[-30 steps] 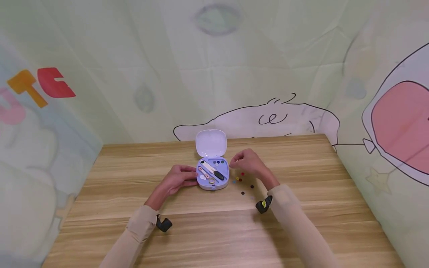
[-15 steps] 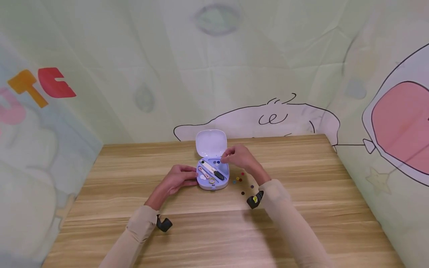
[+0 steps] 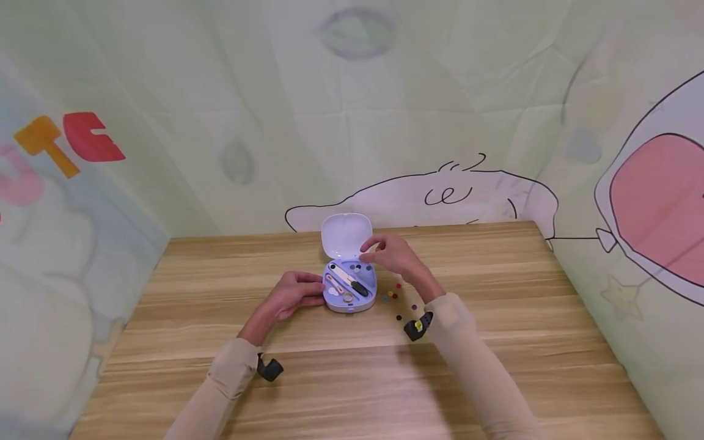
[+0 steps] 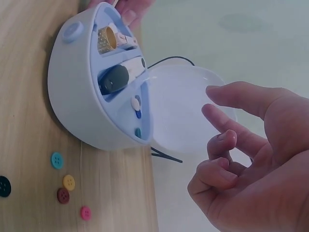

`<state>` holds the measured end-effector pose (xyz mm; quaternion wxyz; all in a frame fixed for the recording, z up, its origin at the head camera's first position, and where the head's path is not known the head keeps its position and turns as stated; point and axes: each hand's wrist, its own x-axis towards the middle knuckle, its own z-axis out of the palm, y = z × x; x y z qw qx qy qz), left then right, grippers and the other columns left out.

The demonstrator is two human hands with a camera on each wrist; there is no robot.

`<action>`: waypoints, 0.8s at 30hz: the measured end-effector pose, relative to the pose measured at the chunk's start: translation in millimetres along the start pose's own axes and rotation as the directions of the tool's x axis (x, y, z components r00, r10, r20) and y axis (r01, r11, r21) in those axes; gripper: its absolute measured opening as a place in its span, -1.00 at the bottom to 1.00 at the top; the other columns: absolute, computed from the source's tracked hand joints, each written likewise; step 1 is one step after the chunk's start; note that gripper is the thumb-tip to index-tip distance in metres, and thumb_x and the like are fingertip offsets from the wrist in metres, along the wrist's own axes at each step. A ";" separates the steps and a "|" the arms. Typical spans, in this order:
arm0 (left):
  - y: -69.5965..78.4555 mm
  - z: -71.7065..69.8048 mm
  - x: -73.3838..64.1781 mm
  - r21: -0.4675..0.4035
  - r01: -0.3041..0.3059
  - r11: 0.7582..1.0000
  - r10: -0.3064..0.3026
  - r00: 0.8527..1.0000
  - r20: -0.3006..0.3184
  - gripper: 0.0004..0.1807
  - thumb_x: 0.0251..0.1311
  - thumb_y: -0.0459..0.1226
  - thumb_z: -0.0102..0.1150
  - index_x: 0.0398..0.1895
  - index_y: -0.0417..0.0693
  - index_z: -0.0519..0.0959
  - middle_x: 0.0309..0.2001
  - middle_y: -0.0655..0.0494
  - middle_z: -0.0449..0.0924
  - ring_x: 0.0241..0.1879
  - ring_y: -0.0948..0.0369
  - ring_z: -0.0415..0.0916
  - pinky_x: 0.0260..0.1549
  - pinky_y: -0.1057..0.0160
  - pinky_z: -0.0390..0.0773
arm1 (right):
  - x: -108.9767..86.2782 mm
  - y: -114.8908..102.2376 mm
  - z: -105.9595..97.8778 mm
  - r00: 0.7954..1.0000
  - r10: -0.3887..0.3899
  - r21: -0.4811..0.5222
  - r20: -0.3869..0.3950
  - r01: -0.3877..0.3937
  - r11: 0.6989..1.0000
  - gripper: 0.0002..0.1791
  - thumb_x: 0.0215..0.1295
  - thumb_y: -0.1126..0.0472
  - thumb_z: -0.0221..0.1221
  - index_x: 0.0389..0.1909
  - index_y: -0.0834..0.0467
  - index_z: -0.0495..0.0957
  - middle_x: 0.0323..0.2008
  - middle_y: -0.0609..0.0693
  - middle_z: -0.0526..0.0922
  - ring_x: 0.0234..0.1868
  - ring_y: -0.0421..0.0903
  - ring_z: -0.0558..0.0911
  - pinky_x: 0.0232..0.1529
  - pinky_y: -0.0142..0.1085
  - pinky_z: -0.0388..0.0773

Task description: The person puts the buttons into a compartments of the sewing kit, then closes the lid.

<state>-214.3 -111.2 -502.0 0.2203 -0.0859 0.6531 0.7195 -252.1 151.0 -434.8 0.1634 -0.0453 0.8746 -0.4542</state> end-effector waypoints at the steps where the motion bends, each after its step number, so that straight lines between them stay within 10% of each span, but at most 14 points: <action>1: -0.2 -0.1 0.0 0.000 -0.003 1.000 0.003 1.000 0.002 -0.64 0.35 -0.56 0.20 0.15 -0.60 0.46 0.02 -0.36 0.55 -0.17 0.01 0.68 -0.03 0.05 0.77 | -0.9 -0.2 -1.5 1.000 0.000 0.000 -0.001 0.000 1.000 -0.73 0.35 0.07 0.40 -0.02 0.09 0.71 -0.19 0.09 0.48 -0.10 0.08 0.41 -0.24 -0.20 0.35; 24: -1.5 -1.6 1.4 -0.002 -0.020 1.000 0.020 1.000 0.013 -0.65 0.35 -0.57 0.21 0.15 -0.60 0.47 -0.01 -0.32 0.59 -0.18 0.04 0.68 -0.06 0.08 0.78 | -8.9 20.8 -24.1 0.998 -0.055 0.045 -0.027 0.056 0.997 -0.56 0.33 0.09 0.41 0.16 0.16 0.66 -0.01 0.16 0.51 -0.14 0.05 0.41 -0.30 -0.23 0.39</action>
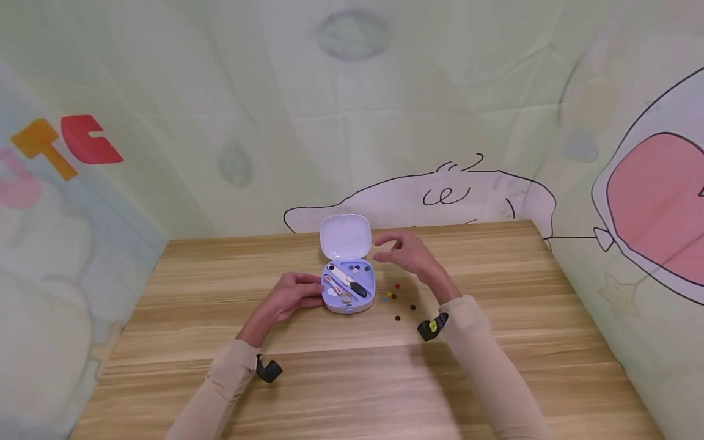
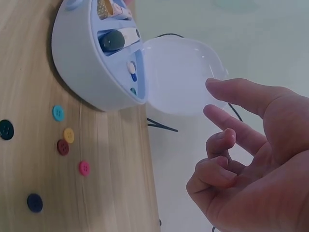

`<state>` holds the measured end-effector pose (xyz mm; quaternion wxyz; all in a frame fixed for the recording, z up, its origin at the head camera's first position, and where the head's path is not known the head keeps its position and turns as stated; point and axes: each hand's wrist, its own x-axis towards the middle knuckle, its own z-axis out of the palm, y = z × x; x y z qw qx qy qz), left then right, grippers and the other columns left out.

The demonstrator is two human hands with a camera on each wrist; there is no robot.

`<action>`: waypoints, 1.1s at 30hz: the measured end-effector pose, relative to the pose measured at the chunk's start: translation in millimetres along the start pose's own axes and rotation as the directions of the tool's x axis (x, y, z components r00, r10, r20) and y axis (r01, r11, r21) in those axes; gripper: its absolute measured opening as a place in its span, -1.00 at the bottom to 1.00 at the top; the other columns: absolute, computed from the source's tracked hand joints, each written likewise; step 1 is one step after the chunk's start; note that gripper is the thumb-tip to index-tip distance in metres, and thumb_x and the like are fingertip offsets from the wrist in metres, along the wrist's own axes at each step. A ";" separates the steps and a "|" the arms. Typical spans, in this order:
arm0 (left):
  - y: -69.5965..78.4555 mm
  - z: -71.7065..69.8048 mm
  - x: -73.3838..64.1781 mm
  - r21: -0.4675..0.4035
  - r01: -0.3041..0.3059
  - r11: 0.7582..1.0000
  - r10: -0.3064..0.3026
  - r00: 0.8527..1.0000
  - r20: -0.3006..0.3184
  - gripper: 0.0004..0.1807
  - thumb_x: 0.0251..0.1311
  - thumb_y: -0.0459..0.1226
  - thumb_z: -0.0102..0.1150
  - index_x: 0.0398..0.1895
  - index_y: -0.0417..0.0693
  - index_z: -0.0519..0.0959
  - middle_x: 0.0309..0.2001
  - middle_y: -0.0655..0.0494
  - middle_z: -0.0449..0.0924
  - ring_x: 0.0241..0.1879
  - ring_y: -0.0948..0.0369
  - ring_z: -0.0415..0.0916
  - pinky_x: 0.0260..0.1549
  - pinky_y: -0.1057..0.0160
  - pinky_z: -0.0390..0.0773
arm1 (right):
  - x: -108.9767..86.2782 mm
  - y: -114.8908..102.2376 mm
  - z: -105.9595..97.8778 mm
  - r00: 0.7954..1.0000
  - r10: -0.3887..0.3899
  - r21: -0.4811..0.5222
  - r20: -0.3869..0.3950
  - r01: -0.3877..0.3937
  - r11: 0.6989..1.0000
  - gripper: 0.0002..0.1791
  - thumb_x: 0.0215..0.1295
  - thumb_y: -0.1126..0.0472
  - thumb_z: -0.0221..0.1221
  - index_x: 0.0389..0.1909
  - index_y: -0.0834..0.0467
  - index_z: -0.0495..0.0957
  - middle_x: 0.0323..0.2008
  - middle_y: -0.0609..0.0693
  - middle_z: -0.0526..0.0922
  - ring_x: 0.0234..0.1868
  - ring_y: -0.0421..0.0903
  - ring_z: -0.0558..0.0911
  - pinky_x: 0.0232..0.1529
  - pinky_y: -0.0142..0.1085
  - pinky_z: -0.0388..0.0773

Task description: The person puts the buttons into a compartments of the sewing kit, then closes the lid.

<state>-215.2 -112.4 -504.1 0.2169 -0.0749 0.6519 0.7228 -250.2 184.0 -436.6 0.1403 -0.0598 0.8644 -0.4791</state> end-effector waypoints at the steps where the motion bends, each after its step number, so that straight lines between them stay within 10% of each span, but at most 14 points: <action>1: -0.1 0.0 -0.1 0.002 0.002 1.000 -0.002 1.000 -0.001 -0.65 0.35 -0.57 0.21 0.15 -0.60 0.47 -0.01 -0.33 0.59 -0.18 0.04 0.68 -0.06 0.08 0.78 | -0.2 1.7 -0.9 1.000 0.002 -0.003 -0.001 -0.002 1.000 -0.58 0.33 0.10 0.41 0.15 0.16 0.66 0.00 0.16 0.51 -0.12 0.05 0.41 -0.30 -0.23 0.39; 33: -0.4 1.1 -0.9 -0.003 0.007 1.000 -0.007 1.000 -0.008 -0.65 0.34 -0.56 0.21 0.14 -0.60 0.46 0.00 -0.35 0.57 -0.16 0.02 0.68 -0.04 0.06 0.77 | -16.0 61.3 -4.0 0.997 0.081 -0.070 0.010 -0.080 0.994 -0.63 0.36 0.15 0.38 0.14 0.15 0.70 -0.29 0.07 0.52 -0.24 0.03 0.42 -0.29 -0.23 0.38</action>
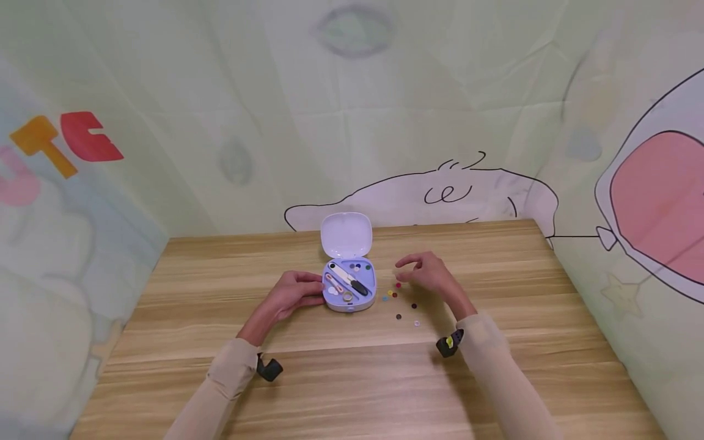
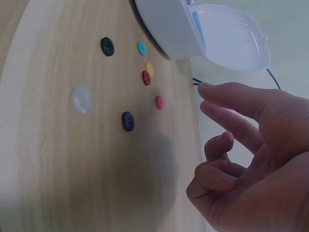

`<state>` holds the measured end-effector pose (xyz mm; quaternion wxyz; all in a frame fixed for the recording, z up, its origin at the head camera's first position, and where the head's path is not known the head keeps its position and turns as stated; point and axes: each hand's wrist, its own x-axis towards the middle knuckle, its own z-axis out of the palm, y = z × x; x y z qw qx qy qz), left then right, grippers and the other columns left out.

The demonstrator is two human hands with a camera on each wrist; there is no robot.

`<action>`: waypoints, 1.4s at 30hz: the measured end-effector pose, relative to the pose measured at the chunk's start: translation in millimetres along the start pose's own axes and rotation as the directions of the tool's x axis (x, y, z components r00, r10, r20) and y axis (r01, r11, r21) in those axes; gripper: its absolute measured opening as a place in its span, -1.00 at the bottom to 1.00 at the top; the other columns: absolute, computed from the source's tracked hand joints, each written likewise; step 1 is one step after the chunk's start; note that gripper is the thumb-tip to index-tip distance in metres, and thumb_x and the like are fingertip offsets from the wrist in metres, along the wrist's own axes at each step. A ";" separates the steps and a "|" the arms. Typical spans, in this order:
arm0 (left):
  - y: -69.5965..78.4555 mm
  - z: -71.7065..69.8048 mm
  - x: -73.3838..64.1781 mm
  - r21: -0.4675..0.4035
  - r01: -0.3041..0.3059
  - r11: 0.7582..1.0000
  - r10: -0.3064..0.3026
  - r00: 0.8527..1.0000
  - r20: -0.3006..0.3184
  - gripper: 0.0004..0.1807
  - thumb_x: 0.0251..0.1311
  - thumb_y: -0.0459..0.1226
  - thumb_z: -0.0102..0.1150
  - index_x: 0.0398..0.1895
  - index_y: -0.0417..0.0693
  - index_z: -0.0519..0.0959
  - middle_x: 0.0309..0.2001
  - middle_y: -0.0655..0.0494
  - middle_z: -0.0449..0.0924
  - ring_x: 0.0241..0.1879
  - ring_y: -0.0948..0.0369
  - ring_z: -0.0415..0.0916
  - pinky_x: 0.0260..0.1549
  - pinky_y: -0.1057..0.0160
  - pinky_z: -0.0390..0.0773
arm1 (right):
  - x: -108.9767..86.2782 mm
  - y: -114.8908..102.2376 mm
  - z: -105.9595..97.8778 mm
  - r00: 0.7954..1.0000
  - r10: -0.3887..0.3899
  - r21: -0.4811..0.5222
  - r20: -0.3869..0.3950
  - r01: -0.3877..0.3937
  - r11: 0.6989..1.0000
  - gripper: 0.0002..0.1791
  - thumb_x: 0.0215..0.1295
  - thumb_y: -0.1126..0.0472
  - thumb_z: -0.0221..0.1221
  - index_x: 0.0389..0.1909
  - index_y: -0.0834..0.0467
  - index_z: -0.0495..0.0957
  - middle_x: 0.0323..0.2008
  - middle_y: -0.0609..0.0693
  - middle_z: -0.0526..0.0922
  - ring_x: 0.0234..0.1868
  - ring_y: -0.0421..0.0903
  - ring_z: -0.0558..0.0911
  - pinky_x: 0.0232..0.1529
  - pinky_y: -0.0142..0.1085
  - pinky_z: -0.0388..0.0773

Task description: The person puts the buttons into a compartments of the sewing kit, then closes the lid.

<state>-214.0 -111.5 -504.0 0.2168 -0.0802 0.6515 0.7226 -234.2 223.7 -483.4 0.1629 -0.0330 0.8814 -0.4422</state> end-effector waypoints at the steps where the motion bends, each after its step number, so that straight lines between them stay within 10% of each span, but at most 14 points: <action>1: -0.3 0.0 0.2 0.000 0.000 1.000 0.000 1.000 0.001 -0.65 0.35 -0.56 0.20 0.14 -0.59 0.46 0.00 -0.35 0.57 -0.16 0.02 0.68 -0.04 0.06 0.77 | -0.2 1.5 1.0 1.000 -0.001 -0.008 -0.001 0.001 1.000 -0.64 0.36 0.16 0.38 0.13 0.15 0.71 -0.30 0.07 0.52 -0.26 0.02 0.42 -0.30 -0.24 0.38; 15: 0.1 0.1 0.5 0.003 0.007 1.000 -0.007 1.000 -0.001 -0.65 0.35 -0.56 0.21 0.15 -0.58 0.47 0.00 -0.34 0.58 -0.17 0.03 0.68 -0.04 0.07 0.77 | -1.4 11.0 14.6 1.000 -0.002 -0.122 -0.007 0.001 0.993 -0.80 0.29 0.24 0.40 -0.08 0.13 0.80 -0.12 0.04 0.74 -0.26 -0.05 0.57 -0.29 -0.30 0.53; 42: 0.7 -1.1 0.0 0.006 0.013 1.000 -0.013 1.000 0.007 -0.62 0.36 -0.54 0.22 0.17 -0.58 0.45 0.02 -0.33 0.57 -0.16 0.05 0.68 -0.01 0.06 0.76 | -2.0 4.3 24.9 0.998 -0.030 -0.199 -0.064 0.017 0.980 -0.96 0.27 0.28 0.39 -0.28 0.13 0.77 -0.36 -0.01 0.69 -0.37 -0.07 0.58 -0.41 -0.31 0.54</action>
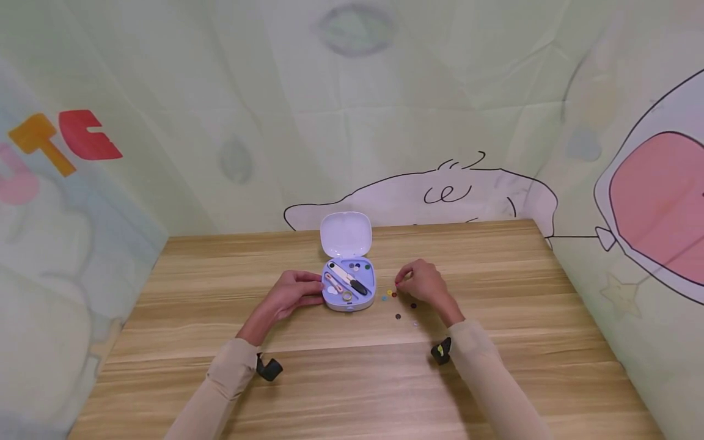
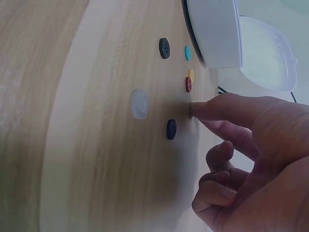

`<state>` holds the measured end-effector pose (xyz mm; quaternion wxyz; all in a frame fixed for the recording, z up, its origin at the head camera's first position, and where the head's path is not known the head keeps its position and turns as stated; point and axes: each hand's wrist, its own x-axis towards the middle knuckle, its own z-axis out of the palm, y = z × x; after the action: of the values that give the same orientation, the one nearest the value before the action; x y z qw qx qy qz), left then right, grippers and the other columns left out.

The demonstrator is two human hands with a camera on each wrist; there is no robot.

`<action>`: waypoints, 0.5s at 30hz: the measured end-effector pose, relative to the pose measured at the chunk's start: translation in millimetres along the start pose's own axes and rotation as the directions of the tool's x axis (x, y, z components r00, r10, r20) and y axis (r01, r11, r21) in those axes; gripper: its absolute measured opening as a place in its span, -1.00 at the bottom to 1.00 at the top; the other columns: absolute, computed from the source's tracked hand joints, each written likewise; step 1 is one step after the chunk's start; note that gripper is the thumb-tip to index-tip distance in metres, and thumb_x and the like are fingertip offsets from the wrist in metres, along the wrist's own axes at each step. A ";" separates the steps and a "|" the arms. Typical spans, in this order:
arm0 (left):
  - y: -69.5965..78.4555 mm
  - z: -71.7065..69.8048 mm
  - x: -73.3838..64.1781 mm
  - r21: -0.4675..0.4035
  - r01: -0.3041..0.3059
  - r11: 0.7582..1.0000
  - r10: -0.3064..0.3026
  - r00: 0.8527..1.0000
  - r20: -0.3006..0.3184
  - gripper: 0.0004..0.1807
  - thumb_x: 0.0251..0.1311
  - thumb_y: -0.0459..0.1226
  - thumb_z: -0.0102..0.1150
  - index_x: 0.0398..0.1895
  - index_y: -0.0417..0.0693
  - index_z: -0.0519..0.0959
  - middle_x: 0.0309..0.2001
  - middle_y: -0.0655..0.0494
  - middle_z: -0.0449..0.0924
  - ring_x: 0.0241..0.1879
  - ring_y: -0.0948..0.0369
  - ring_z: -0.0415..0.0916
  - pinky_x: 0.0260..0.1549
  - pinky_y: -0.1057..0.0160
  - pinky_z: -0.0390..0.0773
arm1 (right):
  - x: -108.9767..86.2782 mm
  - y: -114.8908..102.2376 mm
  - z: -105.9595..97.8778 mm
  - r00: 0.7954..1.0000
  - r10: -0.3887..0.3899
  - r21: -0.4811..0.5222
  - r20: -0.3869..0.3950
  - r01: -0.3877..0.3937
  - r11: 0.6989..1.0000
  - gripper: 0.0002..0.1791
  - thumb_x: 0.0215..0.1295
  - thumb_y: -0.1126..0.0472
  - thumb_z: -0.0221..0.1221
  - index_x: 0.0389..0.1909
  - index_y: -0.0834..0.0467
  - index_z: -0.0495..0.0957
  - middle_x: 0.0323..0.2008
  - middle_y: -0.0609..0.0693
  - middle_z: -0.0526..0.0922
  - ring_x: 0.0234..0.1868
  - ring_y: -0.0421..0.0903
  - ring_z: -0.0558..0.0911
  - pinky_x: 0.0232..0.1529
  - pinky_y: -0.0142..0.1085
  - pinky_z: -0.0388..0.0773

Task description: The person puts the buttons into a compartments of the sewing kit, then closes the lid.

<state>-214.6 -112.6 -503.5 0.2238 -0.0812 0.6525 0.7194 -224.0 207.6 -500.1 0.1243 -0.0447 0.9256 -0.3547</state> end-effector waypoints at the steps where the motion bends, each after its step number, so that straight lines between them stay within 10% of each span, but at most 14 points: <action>1: -0.2 -0.1 0.1 -0.001 0.000 1.000 0.000 1.000 0.001 -0.62 0.36 -0.54 0.22 0.17 -0.58 0.45 0.02 -0.32 0.57 -0.17 0.05 0.68 -0.01 0.06 0.76 | 0.3 -0.5 0.1 1.000 0.003 -0.001 0.007 -0.003 1.000 -0.96 0.27 0.28 0.40 -0.29 0.14 0.76 -0.35 -0.01 0.69 -0.36 -0.06 0.59 -0.39 -0.30 0.54; 15: -0.1 1.1 0.1 -0.015 -0.001 1.000 0.000 1.000 -0.008 -0.65 0.36 -0.56 0.20 0.15 -0.58 0.46 0.00 -0.31 0.57 -0.18 0.05 0.67 -0.05 0.08 0.78 | 0.8 -2.7 2.7 0.999 0.030 0.035 0.042 -0.032 0.999 -0.95 0.27 0.29 0.37 -0.31 0.18 0.70 -0.35 0.01 0.66 -0.34 -0.05 0.56 -0.37 -0.31 0.53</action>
<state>-214.4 -111.5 -503.5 0.2204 -0.0857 0.6478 0.7241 -224.1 203.7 -500.4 0.1498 -0.0356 0.9168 -0.3684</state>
